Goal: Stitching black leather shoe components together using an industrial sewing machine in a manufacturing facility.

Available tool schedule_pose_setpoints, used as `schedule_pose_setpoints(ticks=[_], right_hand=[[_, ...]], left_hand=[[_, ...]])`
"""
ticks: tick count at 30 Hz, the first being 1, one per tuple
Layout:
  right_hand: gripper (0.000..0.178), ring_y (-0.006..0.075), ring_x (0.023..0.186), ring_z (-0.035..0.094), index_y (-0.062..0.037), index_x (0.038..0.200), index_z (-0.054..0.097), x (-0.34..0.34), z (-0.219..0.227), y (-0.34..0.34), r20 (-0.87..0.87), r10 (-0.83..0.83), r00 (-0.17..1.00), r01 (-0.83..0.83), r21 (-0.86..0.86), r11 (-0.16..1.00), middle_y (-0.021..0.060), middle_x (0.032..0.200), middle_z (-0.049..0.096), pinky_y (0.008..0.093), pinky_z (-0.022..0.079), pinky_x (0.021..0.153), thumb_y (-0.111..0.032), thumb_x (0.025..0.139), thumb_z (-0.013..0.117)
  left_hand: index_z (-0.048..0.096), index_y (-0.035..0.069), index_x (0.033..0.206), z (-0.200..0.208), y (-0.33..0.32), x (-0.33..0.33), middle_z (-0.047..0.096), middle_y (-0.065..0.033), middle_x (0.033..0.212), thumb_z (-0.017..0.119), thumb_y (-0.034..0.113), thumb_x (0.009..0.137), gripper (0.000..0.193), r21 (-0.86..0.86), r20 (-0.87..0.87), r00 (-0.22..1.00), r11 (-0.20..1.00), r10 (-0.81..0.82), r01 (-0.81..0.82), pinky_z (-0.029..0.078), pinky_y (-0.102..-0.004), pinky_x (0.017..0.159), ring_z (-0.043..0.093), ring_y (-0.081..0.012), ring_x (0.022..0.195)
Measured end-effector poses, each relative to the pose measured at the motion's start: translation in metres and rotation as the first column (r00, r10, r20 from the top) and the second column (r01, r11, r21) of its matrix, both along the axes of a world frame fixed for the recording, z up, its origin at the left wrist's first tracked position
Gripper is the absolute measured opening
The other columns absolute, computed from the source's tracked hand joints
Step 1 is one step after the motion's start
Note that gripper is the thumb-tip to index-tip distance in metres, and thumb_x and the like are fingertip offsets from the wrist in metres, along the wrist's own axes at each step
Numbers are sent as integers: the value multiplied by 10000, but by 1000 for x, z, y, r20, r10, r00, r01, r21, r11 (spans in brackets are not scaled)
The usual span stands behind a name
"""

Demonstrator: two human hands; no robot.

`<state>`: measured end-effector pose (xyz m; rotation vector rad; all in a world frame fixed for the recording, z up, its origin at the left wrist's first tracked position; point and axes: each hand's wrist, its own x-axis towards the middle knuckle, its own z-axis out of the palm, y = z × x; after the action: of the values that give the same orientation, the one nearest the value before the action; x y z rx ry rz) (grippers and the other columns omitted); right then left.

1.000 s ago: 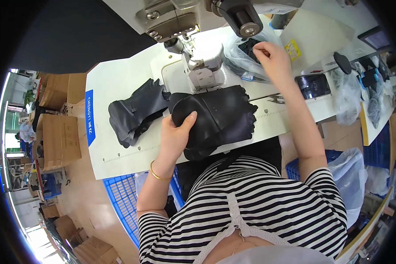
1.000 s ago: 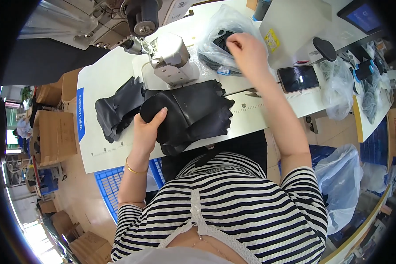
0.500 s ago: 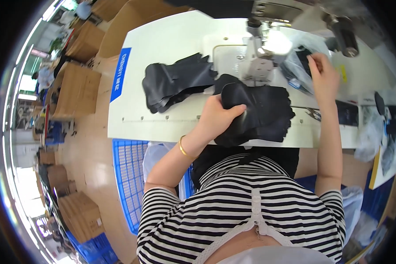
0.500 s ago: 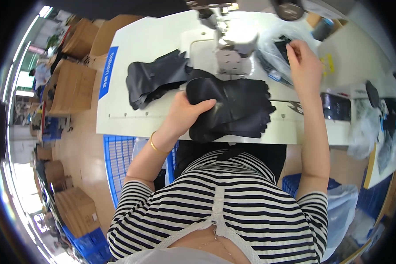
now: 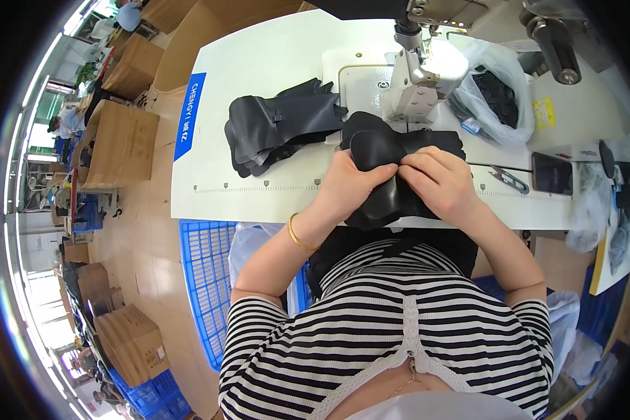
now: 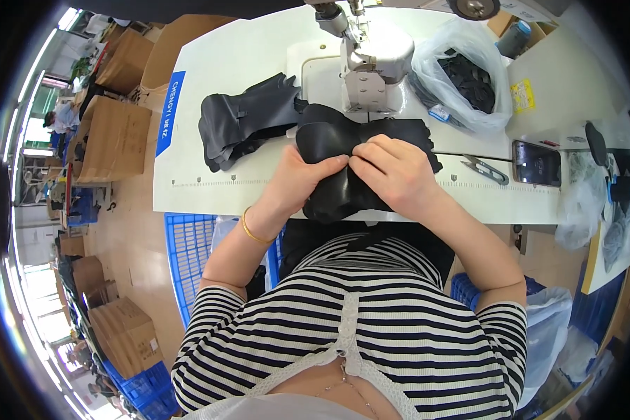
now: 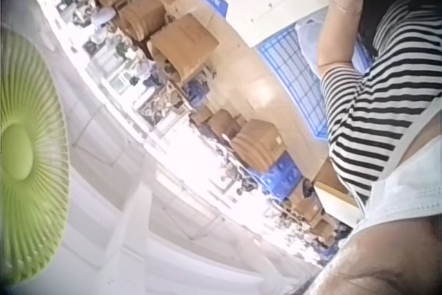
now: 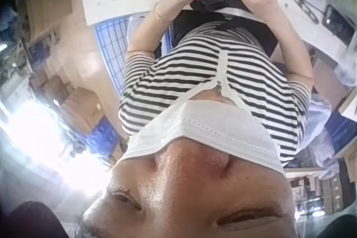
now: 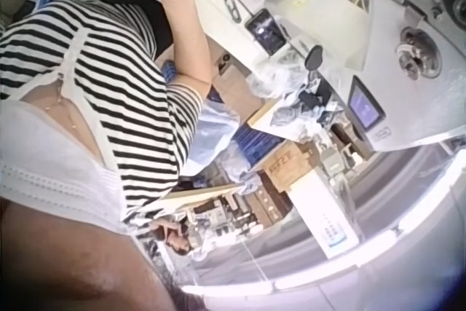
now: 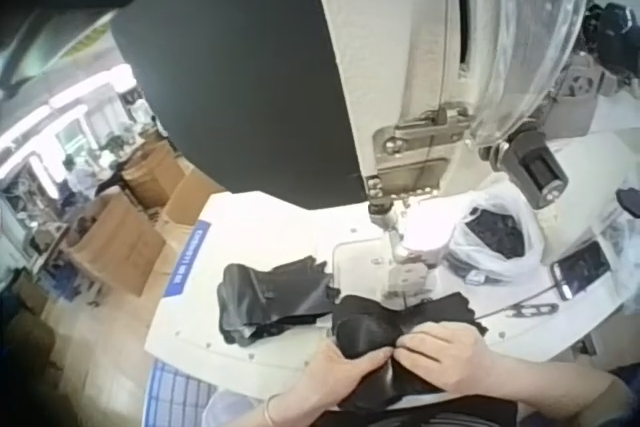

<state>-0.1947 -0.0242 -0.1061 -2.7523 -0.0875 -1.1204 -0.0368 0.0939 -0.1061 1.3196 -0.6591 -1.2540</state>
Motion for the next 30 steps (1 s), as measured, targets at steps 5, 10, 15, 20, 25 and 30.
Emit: schedule_pose_setpoints(ticks=[5,10,15,20,25,30], right_hand=[[290,233,633,584,6,920,626,-28,6,28,113,-99,989,45,405,913,108,780,608,299,471,535,-25,667,763],[231,172,655,581,8,1041,583,-36,5,62,9,384,923,36,993,-109,91,817,636,268,461,560,-179,918,527],[542,203,1064,504,-43,1301,412,-25,-10,71,531,-58,845,-413,580,-702,95,1223,501,356,455,812,-452,954,335],[323,205,1077,574,-17,1245,504,-17,1,59,259,-224,940,-324,882,-341,92,1201,580,326,480,901,-141,946,502],[224,139,961,601,-6,1131,587,-21,4,59,221,-262,939,-251,965,-83,66,1070,625,264,487,844,-15,912,541],[195,113,916,594,-6,1102,604,-24,2,62,208,-277,938,-229,972,-46,41,1020,631,244,484,814,-44,917,557]], left_hand=[[647,-22,946,9,4,-3,671,-56,876,694,64,817,162,-129,31,986,979,162,-157,527,-258,665,627,-110,751],[630,1,970,39,4,-14,663,-47,904,684,9,815,164,-216,-104,984,963,143,-162,535,-261,700,627,-116,797],[619,-6,1003,68,11,-25,658,-52,958,695,-40,776,241,-234,-246,969,971,-5,-54,527,-269,758,626,-127,839],[639,-13,1021,60,12,-15,676,-64,933,698,-23,775,253,-104,83,996,994,45,-37,533,-257,722,639,-123,812],[649,-19,995,56,9,-23,680,-63,911,710,-9,772,232,-138,166,984,989,72,-49,528,-244,715,636,-111,789],[646,-10,1010,53,6,-31,678,-71,931,700,-93,715,311,-157,187,977,985,103,-74,508,-264,791,637,-134,838]])
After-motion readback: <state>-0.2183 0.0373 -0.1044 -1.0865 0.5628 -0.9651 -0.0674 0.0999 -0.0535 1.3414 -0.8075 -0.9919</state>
